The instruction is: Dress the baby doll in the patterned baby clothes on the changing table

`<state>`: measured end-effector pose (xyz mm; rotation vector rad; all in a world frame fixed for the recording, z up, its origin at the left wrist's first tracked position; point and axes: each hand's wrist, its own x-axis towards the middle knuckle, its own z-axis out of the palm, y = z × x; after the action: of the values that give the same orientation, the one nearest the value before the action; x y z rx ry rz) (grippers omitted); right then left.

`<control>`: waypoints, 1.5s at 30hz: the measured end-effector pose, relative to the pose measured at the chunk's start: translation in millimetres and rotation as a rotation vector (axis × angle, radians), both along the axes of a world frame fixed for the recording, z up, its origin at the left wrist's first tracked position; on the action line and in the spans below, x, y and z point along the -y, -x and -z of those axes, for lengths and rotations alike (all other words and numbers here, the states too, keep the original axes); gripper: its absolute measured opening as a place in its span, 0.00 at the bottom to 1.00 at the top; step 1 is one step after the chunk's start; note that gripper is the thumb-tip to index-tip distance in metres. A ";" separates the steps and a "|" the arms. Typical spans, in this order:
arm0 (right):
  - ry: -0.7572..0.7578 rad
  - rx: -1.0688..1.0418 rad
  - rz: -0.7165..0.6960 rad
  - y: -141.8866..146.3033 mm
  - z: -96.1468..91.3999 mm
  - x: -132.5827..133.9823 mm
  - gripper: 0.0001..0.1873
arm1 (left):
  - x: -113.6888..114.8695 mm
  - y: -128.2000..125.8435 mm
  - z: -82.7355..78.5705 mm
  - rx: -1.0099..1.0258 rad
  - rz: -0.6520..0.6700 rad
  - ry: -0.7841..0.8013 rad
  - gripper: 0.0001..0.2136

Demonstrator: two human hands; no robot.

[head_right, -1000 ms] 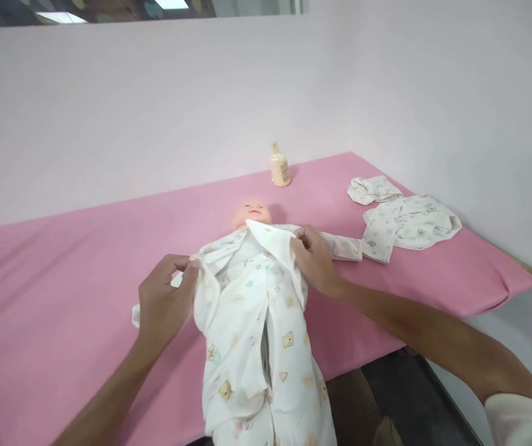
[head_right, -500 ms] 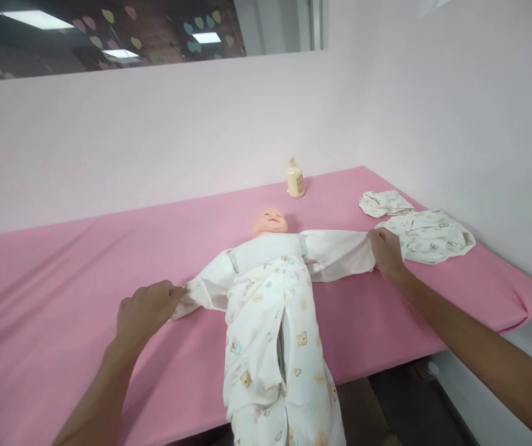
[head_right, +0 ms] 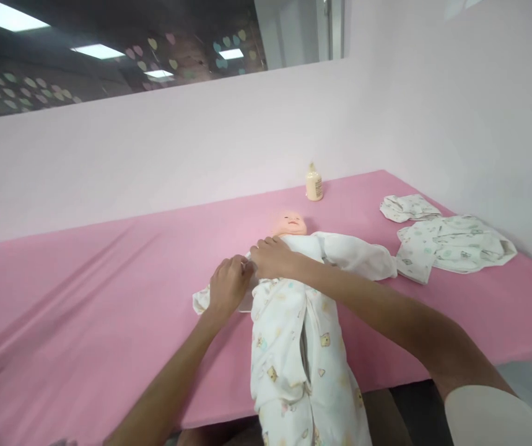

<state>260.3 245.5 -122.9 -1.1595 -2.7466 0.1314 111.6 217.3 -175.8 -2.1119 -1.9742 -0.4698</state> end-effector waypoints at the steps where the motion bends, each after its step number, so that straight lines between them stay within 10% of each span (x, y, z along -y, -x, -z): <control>1: 0.018 0.075 0.002 11.3 2.6 -5.9 0.14 | 1.7 -0.3 0.4 -0.014 -0.037 0.017 0.10; 9: 0.139 0.306 0.031 29.4 5.3 -27.4 0.32 | 8.0 9.1 -12.9 -0.052 -0.189 0.178 0.12; 17: 0.093 0.229 0.069 0.9 -7.9 -32.7 0.27 | 14.3 48.4 -31.9 0.032 -0.286 0.511 0.18; 27: -0.153 0.420 -0.228 59.2 12.6 0.1 0.17 | 12.1 63.4 -20.7 0.174 -0.175 0.528 0.18; 45: -0.432 0.321 0.007 37.8 6.7 -14.3 0.17 | 6.5 68.6 -16.5 0.162 -0.174 0.588 0.15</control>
<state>222.5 259.8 -129.6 -1.1431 -2.8199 -0.6705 43.0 210.8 -159.3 -2.2286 -2.6137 -0.0199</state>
